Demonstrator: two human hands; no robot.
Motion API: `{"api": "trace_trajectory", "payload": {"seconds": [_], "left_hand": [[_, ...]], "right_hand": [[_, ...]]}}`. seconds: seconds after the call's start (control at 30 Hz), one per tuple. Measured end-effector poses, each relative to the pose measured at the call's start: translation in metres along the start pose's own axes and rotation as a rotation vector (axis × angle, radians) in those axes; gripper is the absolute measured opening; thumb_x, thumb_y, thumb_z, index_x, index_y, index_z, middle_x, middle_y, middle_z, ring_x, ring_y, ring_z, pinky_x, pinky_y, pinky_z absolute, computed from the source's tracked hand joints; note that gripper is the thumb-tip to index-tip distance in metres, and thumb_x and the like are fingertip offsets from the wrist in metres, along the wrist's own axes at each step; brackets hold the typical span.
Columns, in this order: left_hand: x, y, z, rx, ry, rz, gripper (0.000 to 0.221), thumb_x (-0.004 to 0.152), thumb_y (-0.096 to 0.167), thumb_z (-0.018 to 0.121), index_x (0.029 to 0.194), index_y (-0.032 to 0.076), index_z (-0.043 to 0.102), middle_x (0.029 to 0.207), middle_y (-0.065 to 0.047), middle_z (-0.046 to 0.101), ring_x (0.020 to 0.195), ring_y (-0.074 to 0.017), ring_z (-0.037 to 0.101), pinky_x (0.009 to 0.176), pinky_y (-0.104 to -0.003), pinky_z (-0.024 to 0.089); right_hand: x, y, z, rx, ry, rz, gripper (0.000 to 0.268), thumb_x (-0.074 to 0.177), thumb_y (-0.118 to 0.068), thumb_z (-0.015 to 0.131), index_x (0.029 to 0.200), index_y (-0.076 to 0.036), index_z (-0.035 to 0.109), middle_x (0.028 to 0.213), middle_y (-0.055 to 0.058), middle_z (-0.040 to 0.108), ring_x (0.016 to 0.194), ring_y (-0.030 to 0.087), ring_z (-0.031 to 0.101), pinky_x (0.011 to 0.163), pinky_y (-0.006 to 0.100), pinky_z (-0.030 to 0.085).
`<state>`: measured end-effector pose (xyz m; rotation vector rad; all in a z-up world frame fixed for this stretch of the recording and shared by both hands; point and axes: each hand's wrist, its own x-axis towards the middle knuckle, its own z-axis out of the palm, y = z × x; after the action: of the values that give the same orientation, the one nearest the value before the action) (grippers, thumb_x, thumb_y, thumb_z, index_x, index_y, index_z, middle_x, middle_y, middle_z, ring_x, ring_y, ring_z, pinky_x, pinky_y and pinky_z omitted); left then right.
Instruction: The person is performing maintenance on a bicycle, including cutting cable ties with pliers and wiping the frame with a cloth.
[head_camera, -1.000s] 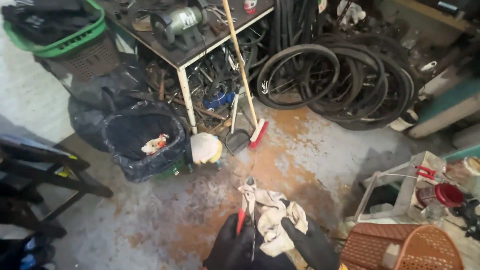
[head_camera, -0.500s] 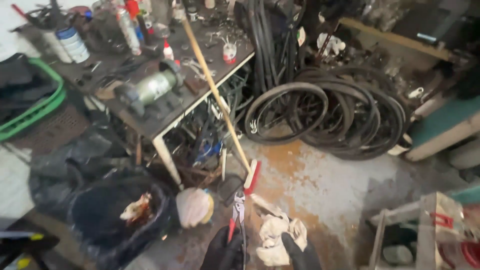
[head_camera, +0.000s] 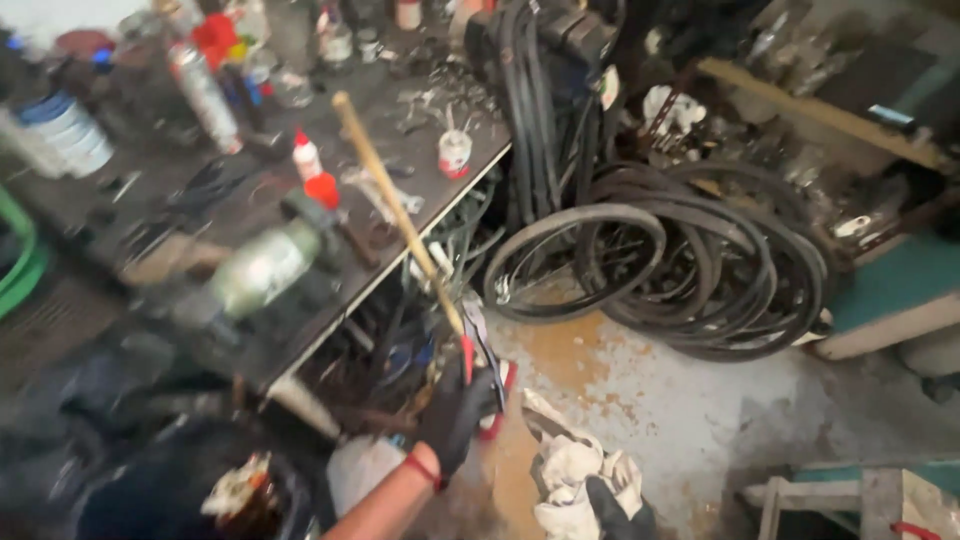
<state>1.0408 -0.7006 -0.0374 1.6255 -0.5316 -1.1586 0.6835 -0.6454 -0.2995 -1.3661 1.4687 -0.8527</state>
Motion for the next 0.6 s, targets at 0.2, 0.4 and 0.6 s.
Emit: {"api": "trace_trajectory", "payload": {"seconds": [0.2, 0.4, 0.6], "left_hand": [[0.152, 0.006, 0.031, -0.525, -0.037, 0.141, 0.018, 0.093, 0.012, 0.070, 0.092, 0.022, 0.054, 0.071, 0.002, 0.055, 0.067, -0.0091, 0.057, 0.065, -0.031, 0.055], [0.280, 0.025, 0.053, -0.386, 0.244, 0.057, 0.019, 0.090, 0.026, 0.071, 0.108, 0.019, 0.073, 0.080, -0.002, 0.068, 0.069, -0.0123, 0.061, 0.061, -0.031, 0.052], [0.458, 0.005, 0.055, -0.039, 0.606, 0.215, 0.050, 0.091, 0.047, 0.062, 0.130, 0.018, 0.069, 0.133, -0.012, 0.067, 0.124, -0.0280, 0.063, 0.107, -0.039, 0.045]], "right_hand": [[0.097, -0.275, 0.066, 0.204, 0.014, 0.204, 0.026, 0.096, -0.017, 0.059, 0.120, -0.006, 0.056, 0.119, 0.014, 0.061, 0.110, 0.029, 0.062, 0.102, 0.041, 0.046], [0.228, -0.301, 0.076, 0.402, -0.207, 0.420, 0.049, 0.095, -0.007, 0.059, 0.144, -0.003, 0.056, 0.137, 0.015, 0.067, 0.121, 0.027, 0.063, 0.105, 0.042, 0.048], [0.389, -0.285, 0.055, 0.225, -0.462, 0.404, 0.050, 0.089, -0.007, 0.068, 0.139, 0.001, 0.063, 0.130, 0.016, 0.071, 0.121, 0.024, 0.065, 0.105, 0.039, 0.049]]}}
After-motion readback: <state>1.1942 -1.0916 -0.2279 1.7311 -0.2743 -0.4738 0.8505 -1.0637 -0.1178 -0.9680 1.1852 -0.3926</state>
